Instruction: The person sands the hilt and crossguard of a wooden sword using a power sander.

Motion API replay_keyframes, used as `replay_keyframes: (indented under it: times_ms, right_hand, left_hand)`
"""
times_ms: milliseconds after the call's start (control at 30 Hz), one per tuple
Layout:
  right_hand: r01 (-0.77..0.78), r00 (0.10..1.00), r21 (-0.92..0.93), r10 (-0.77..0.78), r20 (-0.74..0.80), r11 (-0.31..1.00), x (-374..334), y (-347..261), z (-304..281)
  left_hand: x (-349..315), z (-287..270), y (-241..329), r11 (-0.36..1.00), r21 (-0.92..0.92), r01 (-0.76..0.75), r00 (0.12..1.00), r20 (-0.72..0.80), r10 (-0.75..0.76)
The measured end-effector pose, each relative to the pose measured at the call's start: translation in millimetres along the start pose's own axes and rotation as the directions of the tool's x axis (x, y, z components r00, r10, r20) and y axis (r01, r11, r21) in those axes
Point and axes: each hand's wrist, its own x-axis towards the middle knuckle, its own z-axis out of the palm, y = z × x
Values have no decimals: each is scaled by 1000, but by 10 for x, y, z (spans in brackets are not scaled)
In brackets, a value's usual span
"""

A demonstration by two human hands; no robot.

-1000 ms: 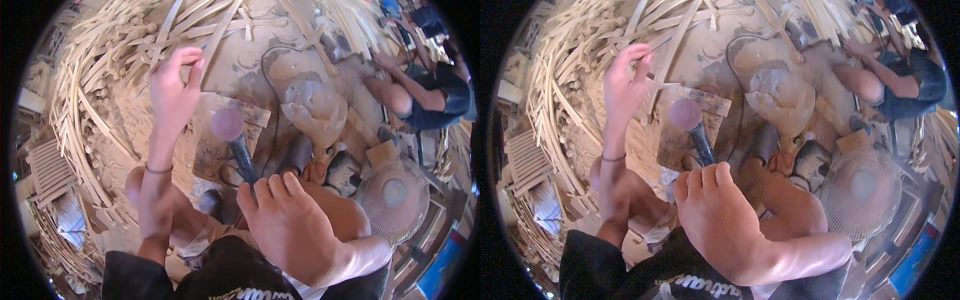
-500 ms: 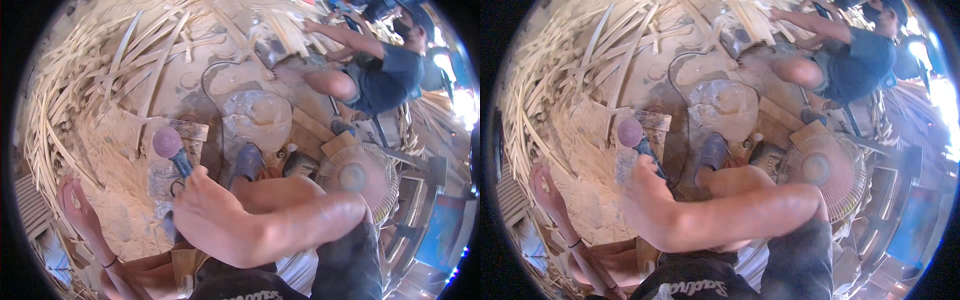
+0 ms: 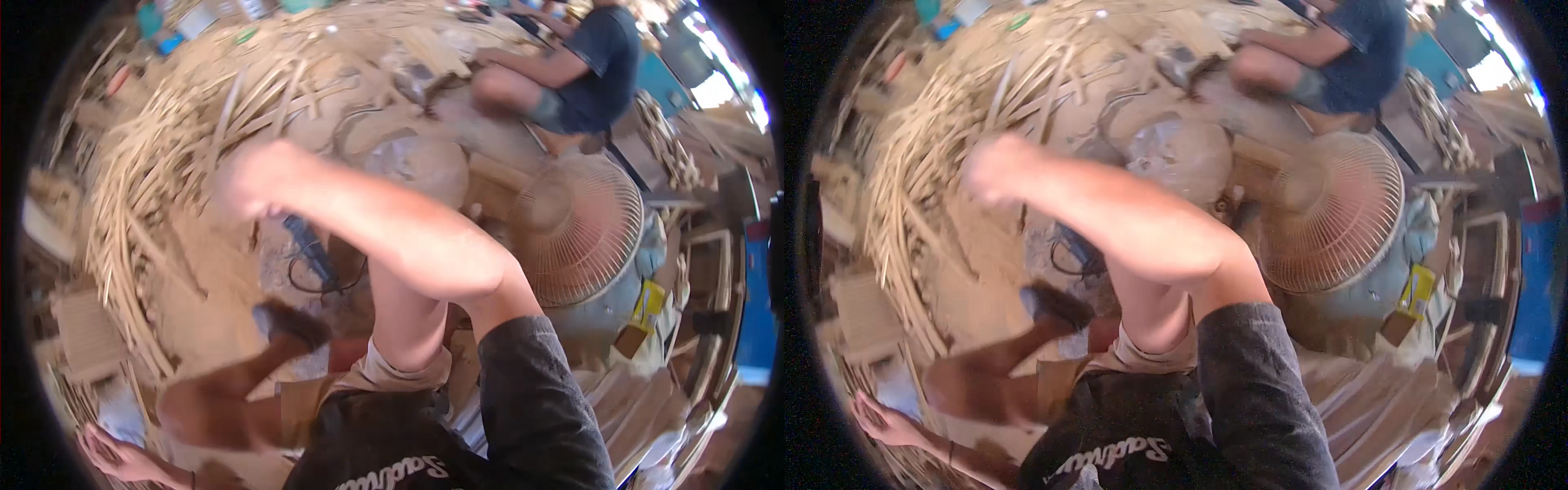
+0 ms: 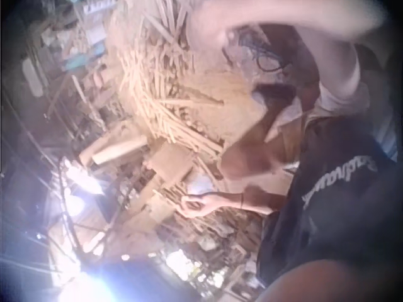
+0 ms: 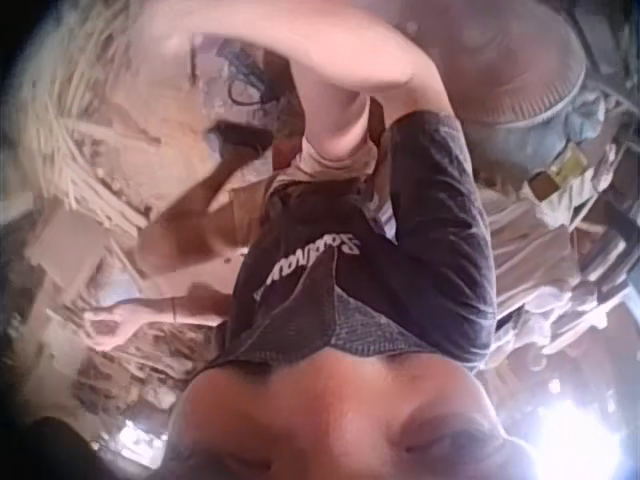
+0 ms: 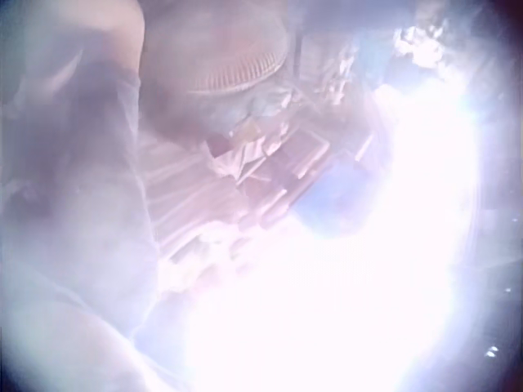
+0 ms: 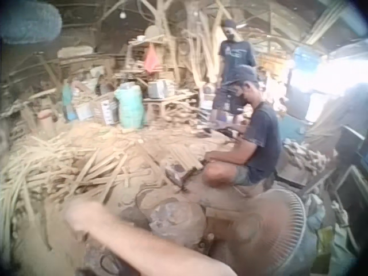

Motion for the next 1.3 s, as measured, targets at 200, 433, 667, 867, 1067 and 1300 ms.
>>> replay_keyframes:
  times_ms: [200, 433, 667, 867, 1067, 1300]
  right_hand:
    - [291, 910, 320, -364, 199, 902, 354, 126, -160]
    - [-105, 951, 447, -41, 306, 888, 111, 175, -228]
    - [-305, 903, 491, 84, 422, 816, 156, 1566, 85]
    - [-555, 771, 342, 313, 555, 759, -76, 1817, 687]
    - [-696, 650, 179, 505, 568, 696, -498, 1456, 796]
    - [-739, 600, 133, 555, 575, 661, -818, 1502, 683]
  left_hand:
    - [-222, -1202, -169, 923, 369, 114, 980, 111, -166]
    - [-3930, -1444, -1421, 519, 654, 550, 167, 523, -836]
    - [-6264, -2346, -1484, -118, 911, 395, -650, 186, -737]
    - [-6452, -2960, -2105, -189, 939, 287, -687, 64, -724]
    - [-6317, -2998, -2637, -190, 943, 273, -582, 5, -813]
    - [-6305, -2746, -2788, -136, 974, 181, -600, 0, -800]
